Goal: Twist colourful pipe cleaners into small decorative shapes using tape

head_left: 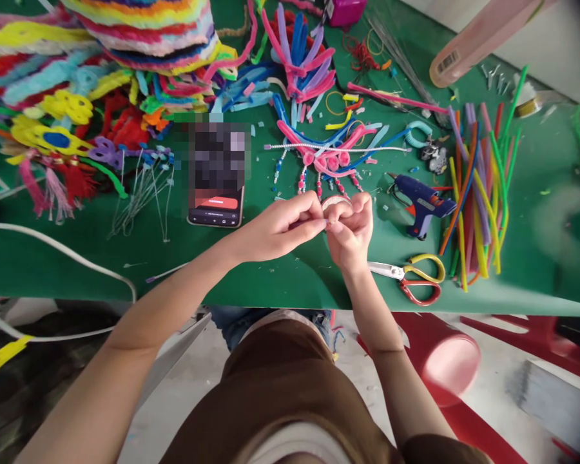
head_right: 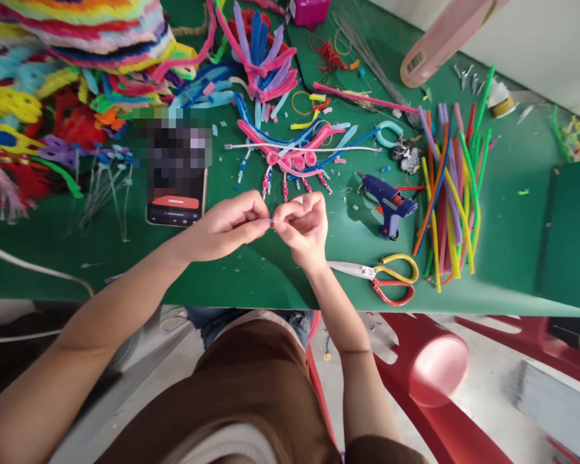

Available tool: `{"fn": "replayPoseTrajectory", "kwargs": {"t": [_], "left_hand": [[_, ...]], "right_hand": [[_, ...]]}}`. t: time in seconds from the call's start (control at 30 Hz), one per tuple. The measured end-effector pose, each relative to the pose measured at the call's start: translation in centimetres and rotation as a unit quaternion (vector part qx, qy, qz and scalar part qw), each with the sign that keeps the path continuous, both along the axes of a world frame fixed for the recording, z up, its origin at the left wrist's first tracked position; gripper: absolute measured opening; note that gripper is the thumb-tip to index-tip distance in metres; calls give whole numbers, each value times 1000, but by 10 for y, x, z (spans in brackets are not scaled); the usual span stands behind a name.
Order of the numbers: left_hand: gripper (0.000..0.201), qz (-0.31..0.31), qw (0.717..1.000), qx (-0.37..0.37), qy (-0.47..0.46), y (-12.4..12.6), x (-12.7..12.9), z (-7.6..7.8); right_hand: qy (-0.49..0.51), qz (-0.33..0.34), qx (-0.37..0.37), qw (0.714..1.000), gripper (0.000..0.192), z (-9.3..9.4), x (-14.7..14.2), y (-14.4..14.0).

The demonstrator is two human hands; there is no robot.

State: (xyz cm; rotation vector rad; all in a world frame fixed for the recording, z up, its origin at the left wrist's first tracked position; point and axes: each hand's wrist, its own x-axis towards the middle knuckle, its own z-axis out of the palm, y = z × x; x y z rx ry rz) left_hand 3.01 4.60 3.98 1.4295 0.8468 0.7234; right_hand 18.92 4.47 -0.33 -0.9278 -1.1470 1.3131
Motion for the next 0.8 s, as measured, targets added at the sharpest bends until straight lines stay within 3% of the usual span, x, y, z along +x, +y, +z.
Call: {"fn": "replayPoseTrajectory", "kwargs": {"t": [0.23,0.8], "left_hand": [[16,5,1000,21,10,1,-1,0],[17,15,999,38,11,1,1,1]], "right_hand": [[49,11,-8,999,56,0,-3,0],[-7,3,13,1000,60,-2,-1,0]]}}
